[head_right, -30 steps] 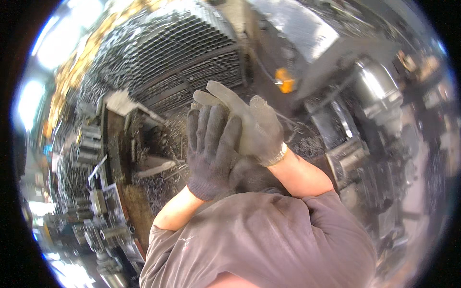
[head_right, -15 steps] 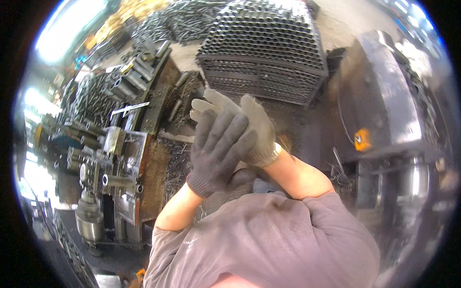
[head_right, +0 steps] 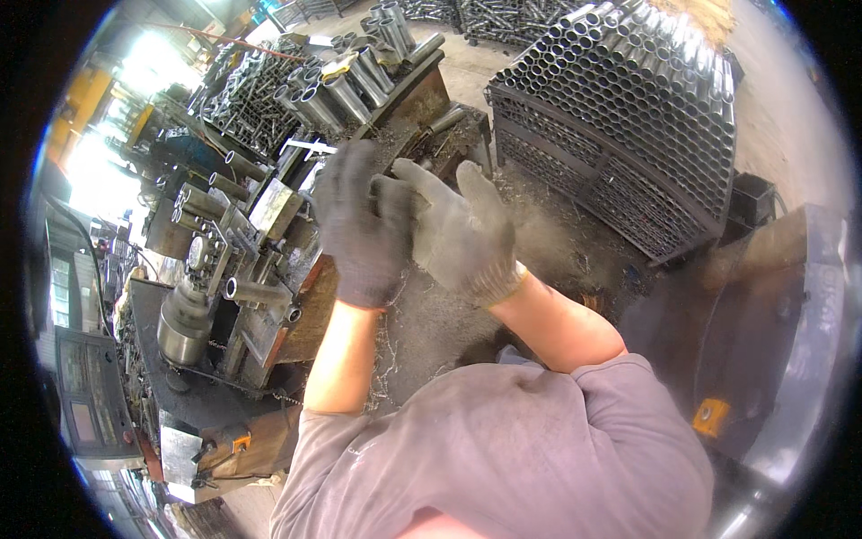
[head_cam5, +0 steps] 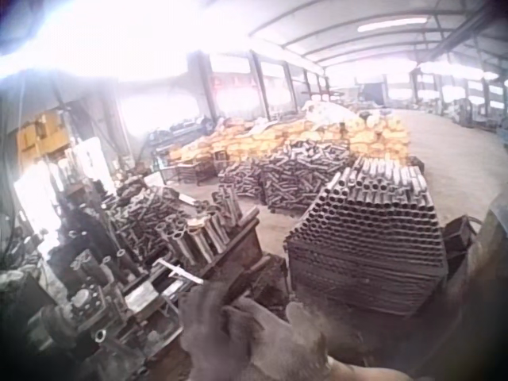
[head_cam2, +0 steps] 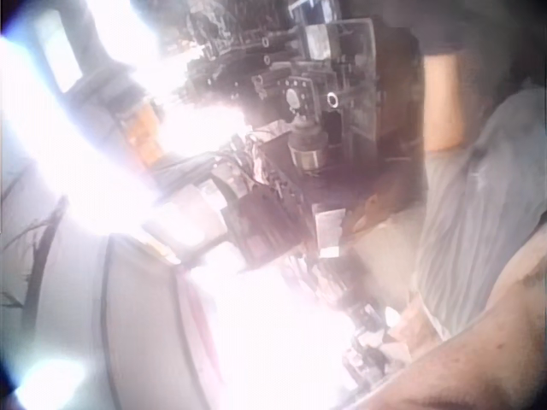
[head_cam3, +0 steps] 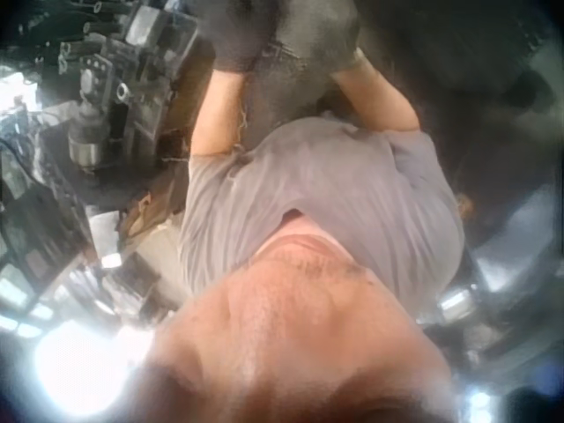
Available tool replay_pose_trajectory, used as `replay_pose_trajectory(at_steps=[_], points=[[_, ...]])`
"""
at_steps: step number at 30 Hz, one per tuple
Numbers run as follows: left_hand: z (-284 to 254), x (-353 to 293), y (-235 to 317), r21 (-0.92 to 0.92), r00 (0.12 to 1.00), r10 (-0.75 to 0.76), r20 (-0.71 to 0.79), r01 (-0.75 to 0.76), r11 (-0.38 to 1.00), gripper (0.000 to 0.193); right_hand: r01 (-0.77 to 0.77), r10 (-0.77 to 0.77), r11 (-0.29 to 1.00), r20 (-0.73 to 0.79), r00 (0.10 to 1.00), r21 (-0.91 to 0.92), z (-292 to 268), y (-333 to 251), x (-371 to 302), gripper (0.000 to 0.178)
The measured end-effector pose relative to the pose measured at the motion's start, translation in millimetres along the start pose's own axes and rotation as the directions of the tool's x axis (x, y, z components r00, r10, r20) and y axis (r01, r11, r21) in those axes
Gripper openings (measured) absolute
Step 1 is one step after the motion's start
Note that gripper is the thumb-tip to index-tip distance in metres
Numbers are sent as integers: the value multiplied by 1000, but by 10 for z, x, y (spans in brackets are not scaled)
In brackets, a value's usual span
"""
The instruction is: The person repeatedly picks up metal tubes from a nearby rack, inserts them into a lathe chuck, operates the machine, removes the processed tubes, and places them into a collection bin. The cycle repeats continuously throughout the clip.
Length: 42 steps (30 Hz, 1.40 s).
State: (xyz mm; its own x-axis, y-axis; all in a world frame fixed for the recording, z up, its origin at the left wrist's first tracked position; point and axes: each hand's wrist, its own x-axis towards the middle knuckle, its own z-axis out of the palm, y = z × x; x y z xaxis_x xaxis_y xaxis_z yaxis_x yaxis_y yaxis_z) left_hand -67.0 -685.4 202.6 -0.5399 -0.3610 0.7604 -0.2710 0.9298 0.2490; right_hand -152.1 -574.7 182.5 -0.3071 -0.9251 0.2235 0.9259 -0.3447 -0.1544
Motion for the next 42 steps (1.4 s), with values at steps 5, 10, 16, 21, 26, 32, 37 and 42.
replay_pose_trajectory(at_steps=[5, 10, 16, 21, 26, 32, 37, 42], points=[[-179, 54, -229, -63, 984, 64, -166, -75, 995, 38, -56, 60, 994, 42, 997, -90, -138, -3, 169, 91], [-445, -218, 34, -57, 969, 231, -92, -236, 970, 33, -80, 91, 993, 120, 989, -92, -49, 126, 364, 89], [-459, -271, 27, -70, 986, 132, -102, -140, 988, 32, -75, 96, 967, 76, 992, -243, -82, 184, 449, 85], [-426, -288, -50, -47, 991, 115, -69, -118, 992, 31, -61, 91, 945, 80, 993, -323, -200, 300, 517, 78], [-421, -276, -96, -30, 991, 127, -35, -128, 991, 30, -80, 116, 933, 83, 990, -350, -246, 317, 543, 76], [-438, -241, -108, 47, 990, 143, 0, -143, 989, 26, -68, 93, 882, 30, 995, -467, -292, 360, 595, 75], [-427, -249, -99, 65, 988, 135, 70, -140, 988, 23, -75, 109, 824, 27, 994, -562, -365, 389, 596, 76], [-340, -293, -121, 46, 991, 133, -27, -132, 990, 22, -107, 117, 888, -7, 993, -446, -349, 397, 582, 77]])
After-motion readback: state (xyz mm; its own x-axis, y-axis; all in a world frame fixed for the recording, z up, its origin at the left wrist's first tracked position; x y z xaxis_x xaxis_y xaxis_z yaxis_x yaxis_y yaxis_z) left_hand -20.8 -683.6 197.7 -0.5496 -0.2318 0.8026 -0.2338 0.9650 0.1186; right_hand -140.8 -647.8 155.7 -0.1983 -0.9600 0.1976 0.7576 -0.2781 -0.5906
